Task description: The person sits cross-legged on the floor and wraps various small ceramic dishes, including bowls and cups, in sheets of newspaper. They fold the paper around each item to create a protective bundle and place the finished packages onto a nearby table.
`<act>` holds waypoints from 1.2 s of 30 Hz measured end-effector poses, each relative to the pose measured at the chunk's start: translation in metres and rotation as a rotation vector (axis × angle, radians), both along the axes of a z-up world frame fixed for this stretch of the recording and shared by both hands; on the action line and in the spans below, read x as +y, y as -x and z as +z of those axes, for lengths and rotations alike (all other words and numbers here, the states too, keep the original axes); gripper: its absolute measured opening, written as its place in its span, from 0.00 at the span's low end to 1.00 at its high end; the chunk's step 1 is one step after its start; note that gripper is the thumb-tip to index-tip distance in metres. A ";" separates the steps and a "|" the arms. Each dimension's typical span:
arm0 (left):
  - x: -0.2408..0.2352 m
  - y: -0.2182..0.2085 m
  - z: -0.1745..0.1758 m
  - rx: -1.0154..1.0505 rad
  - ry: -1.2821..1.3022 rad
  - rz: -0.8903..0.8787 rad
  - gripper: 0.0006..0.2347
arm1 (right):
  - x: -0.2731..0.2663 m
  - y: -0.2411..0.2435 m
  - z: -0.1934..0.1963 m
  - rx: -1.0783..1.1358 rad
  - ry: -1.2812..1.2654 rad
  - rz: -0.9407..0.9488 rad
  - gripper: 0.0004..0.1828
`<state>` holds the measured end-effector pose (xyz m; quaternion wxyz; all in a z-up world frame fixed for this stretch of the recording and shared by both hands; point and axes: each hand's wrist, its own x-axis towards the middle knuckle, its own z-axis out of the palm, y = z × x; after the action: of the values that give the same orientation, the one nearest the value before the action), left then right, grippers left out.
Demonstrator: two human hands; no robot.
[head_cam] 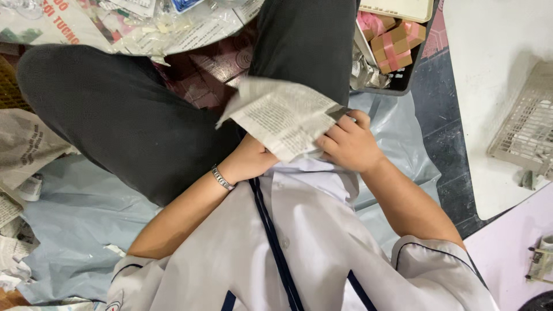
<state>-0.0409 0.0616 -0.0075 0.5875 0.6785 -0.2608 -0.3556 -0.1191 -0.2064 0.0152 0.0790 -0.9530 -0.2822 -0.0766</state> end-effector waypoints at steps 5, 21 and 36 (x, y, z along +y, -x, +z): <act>-0.007 -0.004 0.000 0.077 0.037 -0.053 0.08 | -0.004 -0.013 0.016 0.096 -0.114 0.044 0.26; -0.010 -0.006 0.069 -0.637 -0.231 -0.126 0.36 | -0.011 -0.023 0.029 0.483 -0.446 -0.043 0.39; -0.012 -0.018 0.025 -0.665 -0.166 0.080 0.21 | -0.009 -0.049 0.044 0.275 -0.282 -0.156 0.41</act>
<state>-0.0225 0.0498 0.0179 0.4265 0.8125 -0.3813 -0.1119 -0.0697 -0.2152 0.0593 0.2431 -0.9530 -0.1806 0.0094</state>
